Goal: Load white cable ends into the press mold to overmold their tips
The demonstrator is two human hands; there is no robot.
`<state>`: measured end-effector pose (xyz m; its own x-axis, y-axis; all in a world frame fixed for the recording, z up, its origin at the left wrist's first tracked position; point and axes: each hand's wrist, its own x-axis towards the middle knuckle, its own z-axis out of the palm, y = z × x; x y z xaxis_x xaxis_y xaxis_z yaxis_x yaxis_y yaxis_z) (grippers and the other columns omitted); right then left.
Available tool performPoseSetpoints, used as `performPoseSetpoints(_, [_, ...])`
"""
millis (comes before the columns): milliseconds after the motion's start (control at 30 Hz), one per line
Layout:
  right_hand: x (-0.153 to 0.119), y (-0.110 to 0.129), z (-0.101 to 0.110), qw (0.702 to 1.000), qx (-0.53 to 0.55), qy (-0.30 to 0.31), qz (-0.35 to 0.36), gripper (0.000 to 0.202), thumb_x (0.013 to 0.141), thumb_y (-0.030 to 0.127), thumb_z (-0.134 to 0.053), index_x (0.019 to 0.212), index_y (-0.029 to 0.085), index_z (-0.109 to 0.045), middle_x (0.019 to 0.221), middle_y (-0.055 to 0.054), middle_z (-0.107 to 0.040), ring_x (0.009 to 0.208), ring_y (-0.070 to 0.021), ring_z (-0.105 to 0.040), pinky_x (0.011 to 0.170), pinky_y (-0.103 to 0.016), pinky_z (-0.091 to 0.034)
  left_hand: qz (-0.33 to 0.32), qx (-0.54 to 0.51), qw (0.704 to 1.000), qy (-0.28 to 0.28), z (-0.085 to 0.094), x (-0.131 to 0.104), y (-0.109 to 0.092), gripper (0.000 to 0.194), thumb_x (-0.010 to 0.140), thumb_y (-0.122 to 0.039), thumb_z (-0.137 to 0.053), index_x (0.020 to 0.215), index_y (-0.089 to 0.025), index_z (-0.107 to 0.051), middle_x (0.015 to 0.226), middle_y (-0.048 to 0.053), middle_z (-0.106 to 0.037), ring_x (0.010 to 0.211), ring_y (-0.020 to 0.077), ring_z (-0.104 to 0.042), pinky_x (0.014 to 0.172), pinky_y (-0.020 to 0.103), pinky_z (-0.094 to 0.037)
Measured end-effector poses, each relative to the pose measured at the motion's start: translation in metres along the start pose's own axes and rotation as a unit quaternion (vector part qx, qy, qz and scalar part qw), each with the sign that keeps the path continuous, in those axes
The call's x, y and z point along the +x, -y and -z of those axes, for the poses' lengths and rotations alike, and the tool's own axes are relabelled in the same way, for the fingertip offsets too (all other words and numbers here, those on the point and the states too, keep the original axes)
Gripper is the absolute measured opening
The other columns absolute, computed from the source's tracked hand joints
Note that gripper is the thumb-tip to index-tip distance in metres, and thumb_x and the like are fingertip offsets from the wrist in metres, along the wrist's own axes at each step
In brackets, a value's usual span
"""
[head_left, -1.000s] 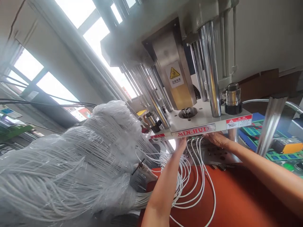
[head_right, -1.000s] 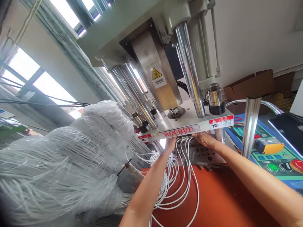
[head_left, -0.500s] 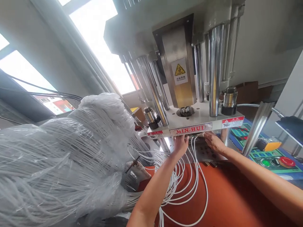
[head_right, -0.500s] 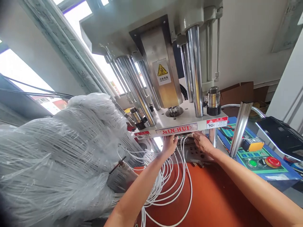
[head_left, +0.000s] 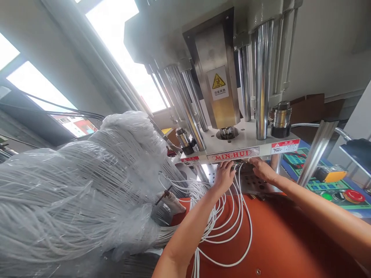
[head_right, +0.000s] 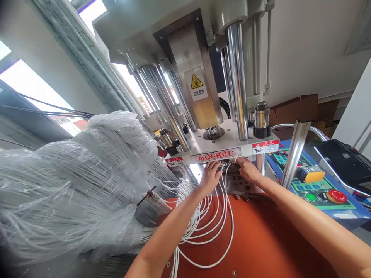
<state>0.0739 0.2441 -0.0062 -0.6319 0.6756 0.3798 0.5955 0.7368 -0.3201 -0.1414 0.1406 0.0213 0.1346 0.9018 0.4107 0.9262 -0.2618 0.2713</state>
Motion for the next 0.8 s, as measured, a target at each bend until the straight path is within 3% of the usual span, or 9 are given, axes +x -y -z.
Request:
performPoseSetpoints(133, [-0.004,0.011,0.007,0.999,-0.041,0.028,0.005,0.066,0.079,-0.004,-0.035,0.135,0.020,-0.060,0.138,-0.009,-0.058,0.131,-0.0216,-0.047,0.110,-0.034,-0.038,0.006,0.033,0.999,0.000,0.008,-0.005,0.006,0.043,0.096,-0.026,-0.054,0.138,-0.020,-0.052,0.129,0.009,-0.062,0.129,0.0259,-0.046,0.111,0.046,-0.041])
performPoseSetpoints(233, [-0.001,0.023,0.012,0.995,-0.082,0.058,-0.008,0.070,0.079,-0.004,-0.036,0.140,0.025,-0.055,0.137,-0.009,-0.059,0.126,-0.0234,-0.051,0.098,-0.035,-0.048,-0.019,0.088,0.996,0.017,0.009,-0.006,0.001,0.047,0.097,-0.038,-0.052,0.142,-0.025,-0.048,0.126,0.009,-0.061,0.127,0.0283,-0.045,0.108,0.048,-0.042])
performPoseSetpoints(400, [0.006,0.043,0.013,0.981,-0.169,0.095,-0.027,0.071,0.084,0.000,-0.038,0.147,0.032,-0.047,0.142,-0.017,-0.052,0.125,-0.0377,-0.048,0.086,-0.056,-0.050,-0.038,0.156,0.987,0.024,0.007,-0.003,-0.008,0.039,0.096,-0.039,-0.054,0.131,-0.024,-0.059,0.121,0.010,-0.060,0.124,0.0289,-0.048,0.107,0.046,-0.042])
performPoseSetpoints(500, [0.008,0.049,0.016,0.972,-0.205,0.117,-0.020,0.070,0.086,0.002,-0.037,0.148,0.035,-0.045,0.145,-0.017,-0.047,0.126,-0.0380,-0.046,0.087,-0.057,-0.049,-0.059,0.153,0.986,0.035,0.006,-0.003,-0.004,0.045,0.094,-0.040,-0.058,0.134,-0.020,-0.057,0.125,0.012,-0.059,0.129,0.0316,-0.045,0.110,0.049,-0.039])
performPoseSetpoints(667, [0.021,0.060,0.025,0.958,-0.238,0.158,-0.007,0.059,0.089,0.003,-0.040,0.141,0.027,-0.055,0.124,-0.018,-0.063,0.110,-0.0336,-0.060,0.087,-0.051,-0.047,0.026,0.054,0.998,0.007,0.011,-0.014,0.012,0.039,0.097,-0.031,-0.053,0.134,-0.020,-0.054,0.128,0.010,-0.061,0.126,0.0274,-0.049,0.106,0.046,-0.045])
performPoseSetpoints(800, [0.031,0.075,0.025,0.952,-0.254,0.171,-0.007,0.046,0.095,0.010,-0.042,0.138,0.019,-0.056,0.115,-0.019,-0.066,0.105,-0.0328,-0.063,0.084,-0.048,-0.050,0.022,0.052,0.998,0.007,0.017,-0.023,0.018,0.042,0.097,-0.027,-0.051,0.139,-0.021,-0.050,0.127,0.010,-0.061,0.122,0.0269,-0.050,0.105,0.044,-0.046])
